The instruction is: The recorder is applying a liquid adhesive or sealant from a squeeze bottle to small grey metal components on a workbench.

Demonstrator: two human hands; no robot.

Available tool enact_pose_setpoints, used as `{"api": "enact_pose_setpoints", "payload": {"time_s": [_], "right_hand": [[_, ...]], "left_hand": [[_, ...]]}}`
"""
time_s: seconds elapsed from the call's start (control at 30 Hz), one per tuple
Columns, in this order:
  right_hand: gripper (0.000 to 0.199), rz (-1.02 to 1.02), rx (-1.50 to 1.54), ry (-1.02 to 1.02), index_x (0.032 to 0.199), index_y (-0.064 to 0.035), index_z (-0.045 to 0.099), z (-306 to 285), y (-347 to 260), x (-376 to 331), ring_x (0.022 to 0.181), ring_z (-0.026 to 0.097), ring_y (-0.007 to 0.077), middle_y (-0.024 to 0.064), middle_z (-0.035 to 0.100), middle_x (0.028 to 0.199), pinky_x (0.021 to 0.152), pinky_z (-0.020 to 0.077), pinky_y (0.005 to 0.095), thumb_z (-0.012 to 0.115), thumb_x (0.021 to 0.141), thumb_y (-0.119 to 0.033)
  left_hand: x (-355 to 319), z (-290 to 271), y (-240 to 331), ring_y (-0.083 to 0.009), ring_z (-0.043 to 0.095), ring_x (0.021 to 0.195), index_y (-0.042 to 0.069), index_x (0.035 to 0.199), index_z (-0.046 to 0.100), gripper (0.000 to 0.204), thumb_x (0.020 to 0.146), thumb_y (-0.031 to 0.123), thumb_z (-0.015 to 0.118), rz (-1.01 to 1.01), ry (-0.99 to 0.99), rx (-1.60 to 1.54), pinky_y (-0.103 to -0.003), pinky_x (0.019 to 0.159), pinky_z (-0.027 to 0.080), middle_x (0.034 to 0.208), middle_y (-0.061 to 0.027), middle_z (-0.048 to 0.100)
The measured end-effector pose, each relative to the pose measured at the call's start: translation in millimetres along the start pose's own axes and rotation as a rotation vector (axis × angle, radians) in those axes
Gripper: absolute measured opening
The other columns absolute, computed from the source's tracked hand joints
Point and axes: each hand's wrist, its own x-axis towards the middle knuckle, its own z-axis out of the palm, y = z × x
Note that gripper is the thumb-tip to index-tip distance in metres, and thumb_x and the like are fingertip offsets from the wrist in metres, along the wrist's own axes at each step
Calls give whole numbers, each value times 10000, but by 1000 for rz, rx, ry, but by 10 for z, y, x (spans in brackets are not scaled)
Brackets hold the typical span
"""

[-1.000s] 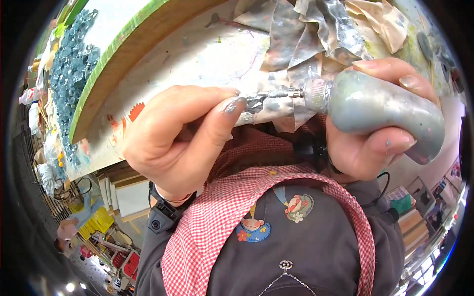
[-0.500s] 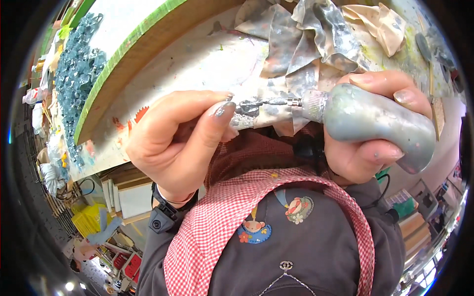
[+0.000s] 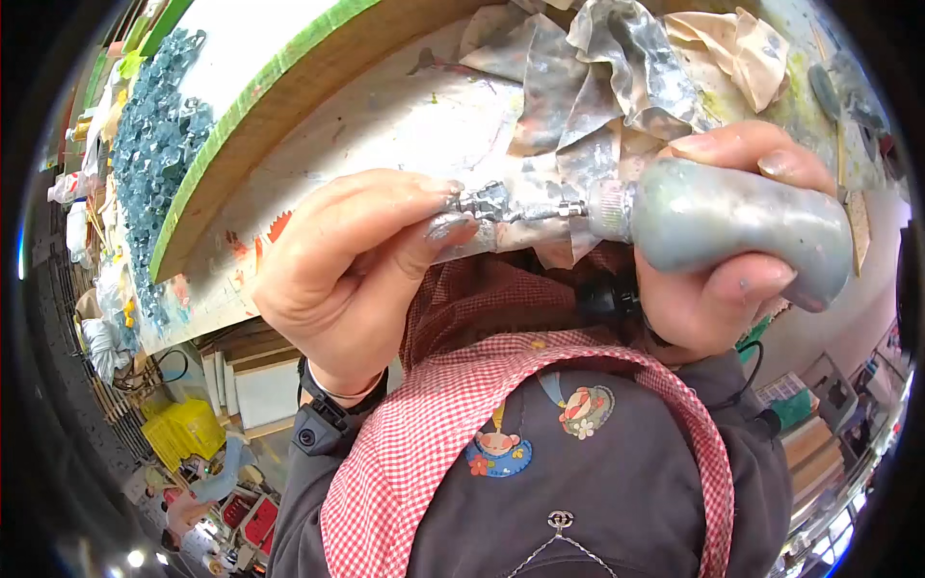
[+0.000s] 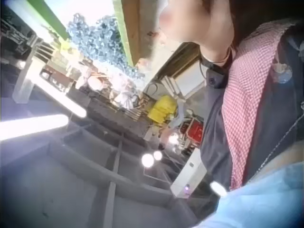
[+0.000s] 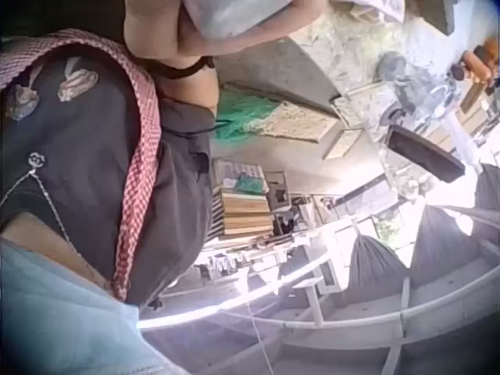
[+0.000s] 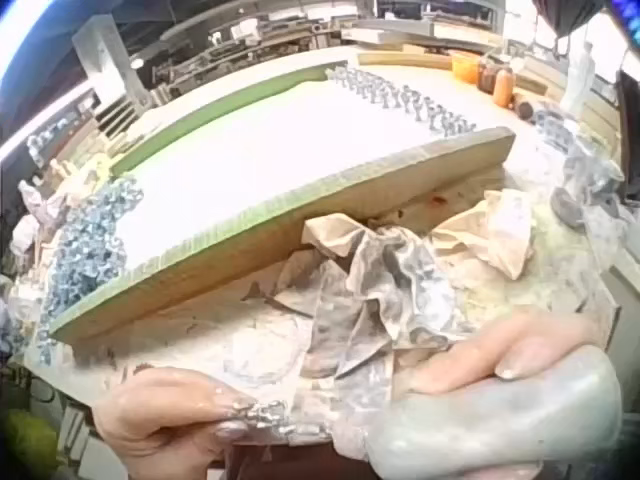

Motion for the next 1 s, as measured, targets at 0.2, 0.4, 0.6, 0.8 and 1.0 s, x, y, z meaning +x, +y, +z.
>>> {"api": "enact_pose_setpoints", "payload": {"time_s": [0.2,0.4,0.6,0.8,1.0], "right_hand": [[570,110,-137,105,1088,-34,364,79,-36,0,726,487,195,156,493,904,666,411,291,463,807,-520],[571,-50,-37,88,1089,-10,365,35,50,-12,692,480,194,166,481,904,589,407,288,437,821,-509],[573,-154,13,101,1089,14,365,11,124,-40,658,474,193,175,468,904,513,403,285,412,835,-498],[577,-274,83,161,1089,38,366,7,184,-48,625,467,192,184,456,905,436,398,282,386,850,-486],[525,-116,167,199,1085,-43,382,-1,86,-85,585,444,163,114,459,901,488,387,269,469,818,-486]], "left_hand": [[-5,2,-4,-182,598,712,-37,805,618,213,614,-128,642,1,0,-49,-254,631,474,768,-128,614],[-1,-9,-20,-193,599,706,-31,813,619,221,612,-118,650,50,-20,22,-260,630,472,762,-128,615],[-10,-15,-33,-190,600,708,-32,827,618,237,609,-120,648,66,-20,18,-254,626,474,770,-128,616],[-27,-1,-23,-191,609,779,-39,844,610,233,639,-148,617,28,-3,-37,-254,674,485,817,-134,618],[-40,-26,-13,-174,582,885,-41,894,567,245,685,-171,562,42,5,-110,-254,763,469,939,-137,596]]}}
